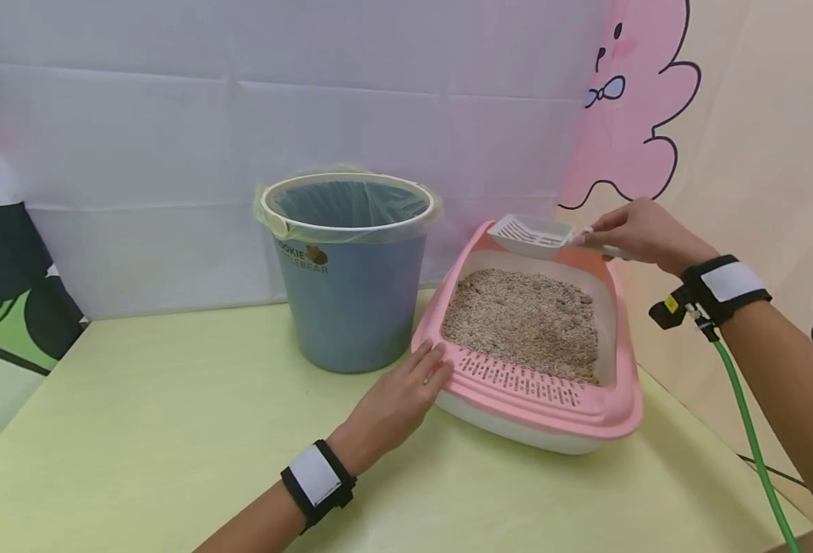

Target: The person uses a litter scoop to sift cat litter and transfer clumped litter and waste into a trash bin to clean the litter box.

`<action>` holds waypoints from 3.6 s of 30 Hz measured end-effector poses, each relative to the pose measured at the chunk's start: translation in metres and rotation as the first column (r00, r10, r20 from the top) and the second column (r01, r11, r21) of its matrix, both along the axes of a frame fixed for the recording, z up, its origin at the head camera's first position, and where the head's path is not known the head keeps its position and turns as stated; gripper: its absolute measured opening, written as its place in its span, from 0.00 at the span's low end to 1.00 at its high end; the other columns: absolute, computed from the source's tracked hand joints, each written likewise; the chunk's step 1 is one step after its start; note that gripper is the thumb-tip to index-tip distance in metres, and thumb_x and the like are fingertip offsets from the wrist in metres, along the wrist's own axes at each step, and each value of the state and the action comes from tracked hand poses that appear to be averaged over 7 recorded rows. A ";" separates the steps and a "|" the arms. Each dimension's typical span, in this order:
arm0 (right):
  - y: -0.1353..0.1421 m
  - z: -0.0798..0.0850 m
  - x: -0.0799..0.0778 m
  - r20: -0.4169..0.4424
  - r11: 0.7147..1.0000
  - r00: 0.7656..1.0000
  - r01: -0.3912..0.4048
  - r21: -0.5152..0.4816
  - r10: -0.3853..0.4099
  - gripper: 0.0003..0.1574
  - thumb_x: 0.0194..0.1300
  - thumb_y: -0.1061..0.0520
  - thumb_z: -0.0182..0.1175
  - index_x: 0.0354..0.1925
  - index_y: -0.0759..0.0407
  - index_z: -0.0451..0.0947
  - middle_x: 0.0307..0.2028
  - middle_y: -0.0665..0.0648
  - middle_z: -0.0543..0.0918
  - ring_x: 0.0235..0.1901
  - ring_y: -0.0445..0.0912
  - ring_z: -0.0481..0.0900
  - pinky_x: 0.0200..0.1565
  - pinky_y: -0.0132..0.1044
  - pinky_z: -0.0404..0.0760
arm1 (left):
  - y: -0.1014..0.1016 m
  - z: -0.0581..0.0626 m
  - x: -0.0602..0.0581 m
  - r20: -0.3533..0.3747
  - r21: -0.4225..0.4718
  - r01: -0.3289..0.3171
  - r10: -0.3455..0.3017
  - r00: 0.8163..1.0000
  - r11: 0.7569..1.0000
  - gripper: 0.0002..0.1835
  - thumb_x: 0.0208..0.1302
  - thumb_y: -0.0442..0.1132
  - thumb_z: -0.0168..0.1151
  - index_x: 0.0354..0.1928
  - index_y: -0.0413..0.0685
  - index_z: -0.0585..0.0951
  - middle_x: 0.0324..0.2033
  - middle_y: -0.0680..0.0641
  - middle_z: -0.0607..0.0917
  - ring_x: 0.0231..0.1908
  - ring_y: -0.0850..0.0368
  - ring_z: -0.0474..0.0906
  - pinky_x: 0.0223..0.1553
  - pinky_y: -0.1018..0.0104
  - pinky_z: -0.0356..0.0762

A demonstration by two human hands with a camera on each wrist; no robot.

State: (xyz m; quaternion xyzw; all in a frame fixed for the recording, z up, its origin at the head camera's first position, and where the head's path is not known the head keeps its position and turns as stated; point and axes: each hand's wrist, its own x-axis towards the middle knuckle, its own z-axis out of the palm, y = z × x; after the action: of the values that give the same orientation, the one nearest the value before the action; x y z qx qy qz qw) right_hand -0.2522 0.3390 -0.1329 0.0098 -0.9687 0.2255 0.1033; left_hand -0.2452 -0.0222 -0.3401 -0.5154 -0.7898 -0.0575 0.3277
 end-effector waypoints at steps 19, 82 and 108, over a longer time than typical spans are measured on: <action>-0.194 0.035 -0.091 -0.278 0.899 0.897 -0.230 0.372 0.344 0.12 0.57 0.52 0.66 0.35 0.59 0.84 0.30 0.57 0.83 0.27 0.47 0.77 0.28 0.41 0.79 | 0.010 -0.007 -0.001 0.012 0.022 -0.007 0.006 1.000 1.000 0.24 0.57 0.28 0.64 0.56 0.40 0.74 0.59 0.36 0.72 0.61 0.43 0.63 0.55 0.60 0.74; 0.004 -0.099 0.050 -0.001 0.937 0.991 0.125 0.327 -0.132 0.22 0.41 0.53 0.74 0.34 0.64 0.80 0.27 0.65 0.70 0.26 0.57 0.68 0.13 0.43 0.70 | 0.017 0.007 0.014 -0.131 -0.116 -0.188 0.173 0.976 0.975 0.30 0.55 0.33 0.68 0.60 0.48 0.70 0.50 0.32 0.71 0.53 0.36 0.67 0.25 0.66 0.86; 0.016 -0.096 0.046 -0.030 0.930 0.995 0.104 0.352 -0.100 0.03 0.49 0.61 0.63 0.23 0.59 0.79 0.14 0.52 0.71 0.14 0.47 0.67 0.11 0.37 0.63 | 0.013 0.016 0.009 -0.170 -0.122 -0.187 0.165 0.971 0.975 0.21 0.56 0.31 0.65 0.51 0.49 0.71 0.39 0.38 0.72 0.48 0.39 0.72 0.10 0.75 0.74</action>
State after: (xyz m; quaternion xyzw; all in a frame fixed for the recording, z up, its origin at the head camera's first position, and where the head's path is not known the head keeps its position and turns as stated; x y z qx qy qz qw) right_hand -0.2058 0.3550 -0.2291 -0.0210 -0.9920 0.0425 0.1169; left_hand -0.2363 -0.0096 -0.3242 -0.4672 -0.8059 0.0678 0.3572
